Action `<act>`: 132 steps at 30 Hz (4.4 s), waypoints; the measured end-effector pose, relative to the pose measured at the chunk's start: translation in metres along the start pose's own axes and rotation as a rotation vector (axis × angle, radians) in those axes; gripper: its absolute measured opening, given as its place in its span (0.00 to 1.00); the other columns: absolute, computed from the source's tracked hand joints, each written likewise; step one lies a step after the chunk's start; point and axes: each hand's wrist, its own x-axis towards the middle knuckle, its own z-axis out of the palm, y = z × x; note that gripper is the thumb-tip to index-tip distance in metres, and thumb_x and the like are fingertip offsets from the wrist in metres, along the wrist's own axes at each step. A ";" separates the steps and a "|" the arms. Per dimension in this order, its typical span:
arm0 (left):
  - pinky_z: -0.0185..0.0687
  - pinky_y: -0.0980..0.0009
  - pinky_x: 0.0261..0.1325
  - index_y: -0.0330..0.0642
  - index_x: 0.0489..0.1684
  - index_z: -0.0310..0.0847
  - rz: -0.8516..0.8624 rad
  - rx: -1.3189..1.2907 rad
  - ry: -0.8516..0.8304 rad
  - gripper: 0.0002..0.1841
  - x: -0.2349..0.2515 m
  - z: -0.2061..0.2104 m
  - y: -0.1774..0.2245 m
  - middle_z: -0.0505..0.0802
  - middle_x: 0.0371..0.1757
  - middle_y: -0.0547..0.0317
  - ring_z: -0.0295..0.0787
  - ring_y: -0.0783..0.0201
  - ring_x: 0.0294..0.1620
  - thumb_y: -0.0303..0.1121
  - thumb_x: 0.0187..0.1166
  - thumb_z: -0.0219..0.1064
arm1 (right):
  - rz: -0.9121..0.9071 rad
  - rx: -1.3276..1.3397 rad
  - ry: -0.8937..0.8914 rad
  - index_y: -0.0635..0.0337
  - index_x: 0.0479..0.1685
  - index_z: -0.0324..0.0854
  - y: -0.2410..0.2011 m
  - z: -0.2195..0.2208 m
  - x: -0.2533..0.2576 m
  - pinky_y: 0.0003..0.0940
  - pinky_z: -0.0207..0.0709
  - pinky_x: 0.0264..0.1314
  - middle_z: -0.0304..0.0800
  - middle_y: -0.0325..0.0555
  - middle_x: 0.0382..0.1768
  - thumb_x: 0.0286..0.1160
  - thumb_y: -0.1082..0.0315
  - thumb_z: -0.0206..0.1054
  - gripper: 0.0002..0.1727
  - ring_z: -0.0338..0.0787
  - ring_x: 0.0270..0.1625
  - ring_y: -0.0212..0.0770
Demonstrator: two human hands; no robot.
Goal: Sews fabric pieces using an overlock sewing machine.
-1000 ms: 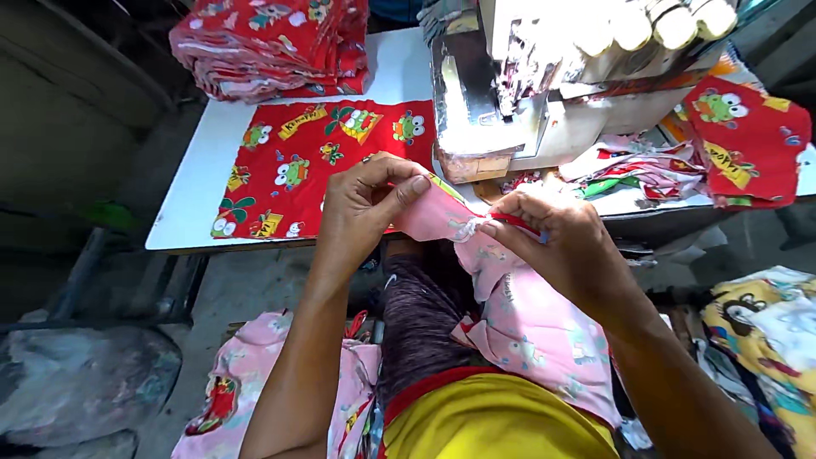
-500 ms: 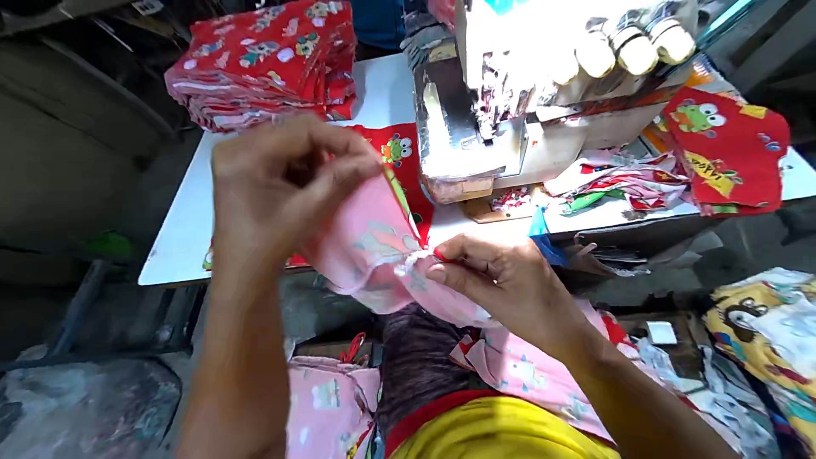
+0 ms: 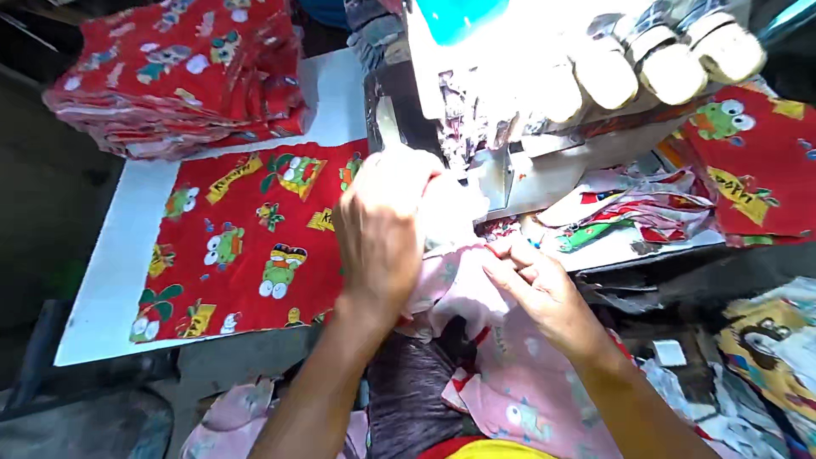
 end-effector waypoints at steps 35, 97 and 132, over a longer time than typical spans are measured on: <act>0.84 0.55 0.56 0.46 0.79 0.74 -0.319 0.006 -0.274 0.22 -0.111 -0.156 -0.149 0.90 0.59 0.44 0.89 0.56 0.52 0.37 0.87 0.59 | -0.025 -0.123 0.056 0.56 0.48 0.84 0.001 0.015 -0.022 0.19 0.77 0.31 0.87 0.35 0.30 0.85 0.62 0.65 0.08 0.84 0.29 0.24; 0.79 0.66 0.65 0.42 0.38 0.93 -0.178 -0.562 0.068 0.02 -0.224 0.032 0.076 0.95 0.45 0.59 0.88 0.62 0.55 0.27 0.73 0.77 | 0.161 -0.105 0.047 0.64 0.51 0.87 0.033 0.029 -0.137 0.22 0.88 0.47 0.89 0.42 0.46 0.80 0.71 0.68 0.08 0.91 0.44 0.28; 0.81 0.45 0.71 0.30 0.59 0.88 -0.432 -0.389 -0.744 0.24 -0.241 0.015 0.080 0.94 0.57 0.39 0.91 0.44 0.64 0.42 0.74 0.75 | 0.194 0.332 -0.245 0.64 0.46 0.86 0.016 0.019 -0.131 0.24 0.87 0.46 0.91 0.35 0.38 0.79 0.71 0.68 0.06 0.90 0.39 0.26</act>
